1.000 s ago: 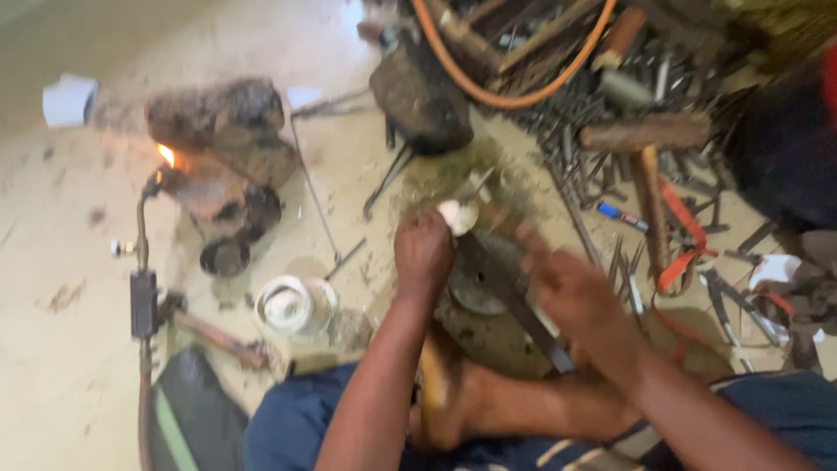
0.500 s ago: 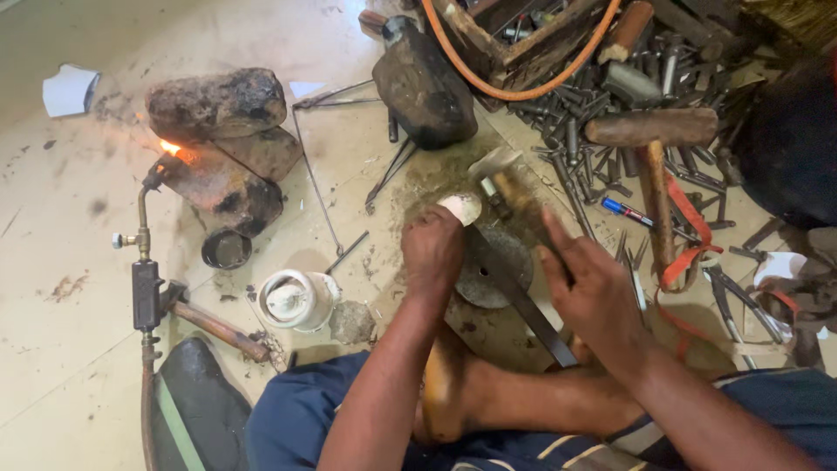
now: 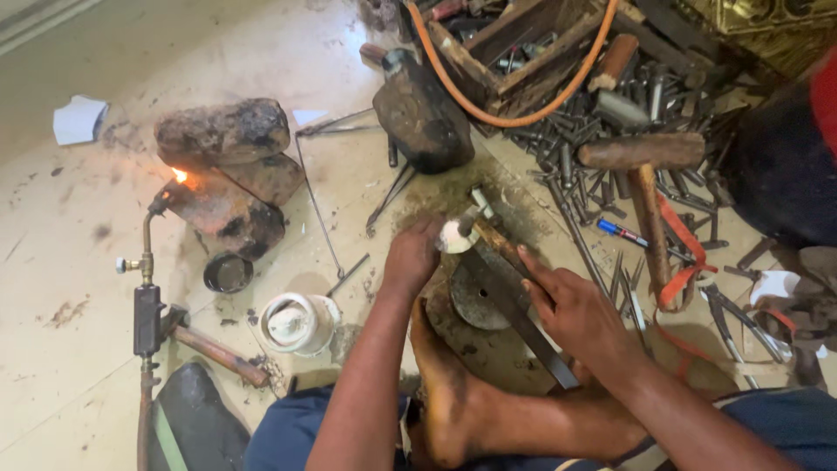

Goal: The person sits on the floor and repeatedly hammers a small, round metal object on an anvil to shape it. They frequently pause to rotate and inspect the object by hand before resuming hammering.

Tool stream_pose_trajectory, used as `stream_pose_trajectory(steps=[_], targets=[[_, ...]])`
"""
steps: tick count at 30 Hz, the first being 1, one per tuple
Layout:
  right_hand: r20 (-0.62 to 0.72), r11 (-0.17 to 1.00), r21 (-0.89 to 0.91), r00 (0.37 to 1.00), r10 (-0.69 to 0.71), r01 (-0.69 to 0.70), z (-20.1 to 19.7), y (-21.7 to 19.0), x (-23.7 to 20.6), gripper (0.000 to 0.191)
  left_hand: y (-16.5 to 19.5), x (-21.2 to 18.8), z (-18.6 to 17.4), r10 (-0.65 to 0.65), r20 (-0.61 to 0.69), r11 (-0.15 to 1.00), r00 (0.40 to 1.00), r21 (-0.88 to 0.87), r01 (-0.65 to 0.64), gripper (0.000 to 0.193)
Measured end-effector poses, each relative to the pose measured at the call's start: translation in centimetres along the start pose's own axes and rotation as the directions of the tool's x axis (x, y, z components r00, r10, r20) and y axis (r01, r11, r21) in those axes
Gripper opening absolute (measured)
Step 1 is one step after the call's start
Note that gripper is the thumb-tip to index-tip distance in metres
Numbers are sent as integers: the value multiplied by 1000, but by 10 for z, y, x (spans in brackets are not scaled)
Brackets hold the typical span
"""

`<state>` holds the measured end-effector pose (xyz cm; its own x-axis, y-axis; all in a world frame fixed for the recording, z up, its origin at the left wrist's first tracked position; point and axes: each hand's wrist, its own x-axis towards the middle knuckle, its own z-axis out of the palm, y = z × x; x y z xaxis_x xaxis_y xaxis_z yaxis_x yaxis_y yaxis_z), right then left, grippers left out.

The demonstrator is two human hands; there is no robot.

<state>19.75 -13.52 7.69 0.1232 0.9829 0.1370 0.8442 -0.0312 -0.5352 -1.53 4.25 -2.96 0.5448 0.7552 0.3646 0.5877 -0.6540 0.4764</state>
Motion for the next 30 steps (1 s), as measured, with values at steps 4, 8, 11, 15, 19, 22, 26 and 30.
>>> stream_pose_trajectory(steps=[4, 8, 11, 15, 19, 22, 26, 30], targets=[[-151, 1000, 31, 988, 4, 1, -8, -6, -2, 53, -11, -2, 28, -66, 73, 980, 995, 193, 51, 28], [-112, 995, 37, 990, -85, 90, -8, -5, -1, 55, -14, -8, 35, -80, 60, 975, 995, 214, 66, 21], [-28, 998, -55, 999, 31, -32, -7, 0, 3, 55, -11, -6, 31, 25, 3, 959, 1000, 283, -24, 18], [-236, 993, 109, 970, 64, -39, -8, 3, 4, 55, 6, -3, 22, 50, -57, 950, 997, 310, -30, 6], [-50, 999, 22, 998, -35, 36, -11, -1, 2, 61, 22, 1, 15, 40, -41, 913, 998, 406, -20, 8], [-120, 1000, 17, 993, -22, 24, -14, -4, -2, 58, 30, 2, 13, -40, -8, 914, 999, 405, 39, 6], [-50, 998, -26, 997, -64, 63, -13, -7, -2, 55, 39, 2, 11, -41, -69, 895, 997, 442, 68, 9], [-196, 1000, 8, 980, -21, 23, -11, -7, -2, 51, 47, -3, 10, -65, -136, 911, 989, 396, 115, 7]])
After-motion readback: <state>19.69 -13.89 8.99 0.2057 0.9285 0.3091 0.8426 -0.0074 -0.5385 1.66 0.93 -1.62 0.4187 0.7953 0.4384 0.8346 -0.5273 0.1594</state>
